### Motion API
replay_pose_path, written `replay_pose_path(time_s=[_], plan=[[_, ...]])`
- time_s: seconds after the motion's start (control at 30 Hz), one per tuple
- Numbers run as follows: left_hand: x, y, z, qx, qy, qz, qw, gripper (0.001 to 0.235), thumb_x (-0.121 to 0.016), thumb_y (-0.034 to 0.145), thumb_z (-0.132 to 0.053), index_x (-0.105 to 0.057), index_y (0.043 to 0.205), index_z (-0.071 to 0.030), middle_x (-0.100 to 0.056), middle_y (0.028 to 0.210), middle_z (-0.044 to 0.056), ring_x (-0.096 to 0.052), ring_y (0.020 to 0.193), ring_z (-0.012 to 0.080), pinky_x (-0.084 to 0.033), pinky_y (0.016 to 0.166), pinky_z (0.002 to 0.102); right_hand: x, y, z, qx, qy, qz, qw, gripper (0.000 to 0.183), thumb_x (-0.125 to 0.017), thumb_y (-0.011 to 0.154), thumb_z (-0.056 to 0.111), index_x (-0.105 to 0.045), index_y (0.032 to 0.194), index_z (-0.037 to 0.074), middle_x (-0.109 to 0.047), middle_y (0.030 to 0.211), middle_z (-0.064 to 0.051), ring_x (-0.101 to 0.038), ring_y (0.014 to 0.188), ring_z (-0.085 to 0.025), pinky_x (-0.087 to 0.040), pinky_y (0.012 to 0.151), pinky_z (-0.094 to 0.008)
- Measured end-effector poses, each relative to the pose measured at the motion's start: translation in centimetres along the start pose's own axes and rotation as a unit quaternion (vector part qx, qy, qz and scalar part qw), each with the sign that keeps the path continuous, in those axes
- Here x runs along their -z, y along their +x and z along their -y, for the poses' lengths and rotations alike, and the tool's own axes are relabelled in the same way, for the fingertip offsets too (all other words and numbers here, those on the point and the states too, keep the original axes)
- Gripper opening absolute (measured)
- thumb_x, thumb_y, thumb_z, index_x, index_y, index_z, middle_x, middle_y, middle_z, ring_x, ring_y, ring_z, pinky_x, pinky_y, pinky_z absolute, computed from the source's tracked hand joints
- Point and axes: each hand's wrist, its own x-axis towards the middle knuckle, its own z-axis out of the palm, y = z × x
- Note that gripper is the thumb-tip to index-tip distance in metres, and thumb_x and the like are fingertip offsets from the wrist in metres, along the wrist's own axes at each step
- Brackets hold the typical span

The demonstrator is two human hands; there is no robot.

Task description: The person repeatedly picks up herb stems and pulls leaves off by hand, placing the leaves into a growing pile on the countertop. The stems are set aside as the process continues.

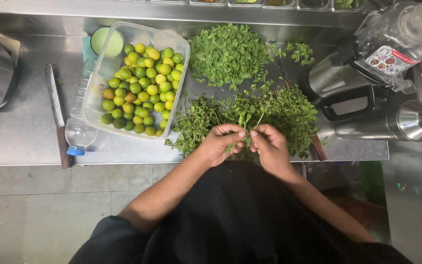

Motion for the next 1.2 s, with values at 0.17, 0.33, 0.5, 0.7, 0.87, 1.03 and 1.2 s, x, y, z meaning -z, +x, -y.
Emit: replay_pose_path(time_s=[0.17, 0.33, 0.5, 0.7, 0.87, 1.03, 1.2], plan=[[-0.2, -0.2, 0.2, -0.024, 0.024, -0.028, 0.999, 0.009, -0.072, 0.094, -0.001, -0.072, 0.103, -0.001, -0.069, 0.085, 0.007, -0.06, 0.064, 0.0119, -0.042, 0.051, 0.023, -0.8, -0.8, 1.9, 0.152, -0.232, -0.136, 0.951, 0.016, -0.07, 0.098, 0.005, -0.056, 0.106, 0.004, -0.057, 0.085, 0.002, -0.05, 0.069, -0.006, -0.042, 0.059, -0.022], [-0.4, -0.7, 0.2, -0.021, 0.085, -0.004, 0.996, 0.008, -0.07, 0.094, 0.001, -0.071, 0.102, 0.001, -0.067, 0.084, 0.006, -0.056, 0.062, 0.0089, -0.038, 0.048, 0.022, -2.1, -1.6, 5.0, 0.364, -0.48, -0.036, 0.798, 0.013, -0.073, 0.092, -0.002, -0.068, 0.103, 0.004, -0.055, 0.087, -0.001, -0.054, 0.075, -0.014, -0.043, 0.067, -0.03], [-0.7, -0.8, 0.2, 0.009, 0.095, 0.011, 0.995, 0.009, -0.069, 0.094, 0.002, -0.07, 0.103, 0.003, -0.066, 0.081, 0.007, -0.053, 0.059, 0.0077, -0.035, 0.046, 0.02, -3.4, -1.6, 6.8, 0.352, -0.542, 0.033, 0.762, 0.02, -0.073, 0.087, -0.003, -0.075, 0.105, 0.006, -0.054, 0.09, -0.006, -0.057, 0.078, -0.021, -0.046, 0.069, -0.034], [-0.8, -0.6, 0.4, 0.027, 0.086, 0.007, 0.996, 0.007, -0.07, 0.095, 0.002, -0.07, 0.102, 0.005, -0.064, 0.08, 0.007, -0.051, 0.058, 0.0077, -0.034, 0.045, 0.021, -3.4, -1.5, 7.0, 0.377, -0.572, 0.036, 0.727, 0.013, -0.073, 0.087, 0.001, -0.067, 0.099, 0.003, -0.054, 0.095, -0.009, -0.058, 0.087, -0.029, -0.047, 0.073, -0.04], [-0.6, -0.5, 0.6, 0.028, 0.068, 0.011, 0.997, 0.008, -0.07, 0.094, 0.002, -0.07, 0.102, 0.005, -0.065, 0.081, 0.008, -0.052, 0.058, 0.0087, -0.033, 0.044, 0.021, -1.5, -1.4, 5.0, 0.338, -0.526, -0.006, 0.78, 0.012, -0.066, 0.086, -0.002, -0.063, 0.097, 0.001, -0.055, 0.095, -0.01, -0.059, 0.084, -0.025, -0.048, 0.072, -0.037], [-0.4, -0.6, 0.5, 0.019, 0.057, -0.028, 0.998, 0.009, -0.069, 0.091, 0.004, -0.069, 0.1, 0.004, -0.067, 0.083, 0.009, -0.052, 0.057, 0.0109, -0.032, 0.043, 0.022, 3.2, 0.8, 3.2, -0.02, -0.313, 0.061, 0.948, 0.006, -0.064, 0.091, 0.001, -0.069, 0.095, 0.003, -0.067, 0.085, -0.007, -0.06, 0.073, -0.016, -0.048, 0.064, -0.026], [-0.4, -0.7, 0.8, 0.032, 0.039, -0.037, 0.998, 0.009, -0.069, 0.09, 0.005, -0.069, 0.099, 0.004, -0.068, 0.084, 0.01, -0.053, 0.057, 0.0126, -0.034, 0.044, 0.024, 7.9, 8.3, 5.2, -0.068, -0.002, -0.134, 0.989, 0.018, -0.061, 0.09, -0.002, -0.064, 0.106, 0.005, -0.068, 0.09, -0.01, -0.062, 0.071, -0.017, -0.048, 0.057, -0.031]])
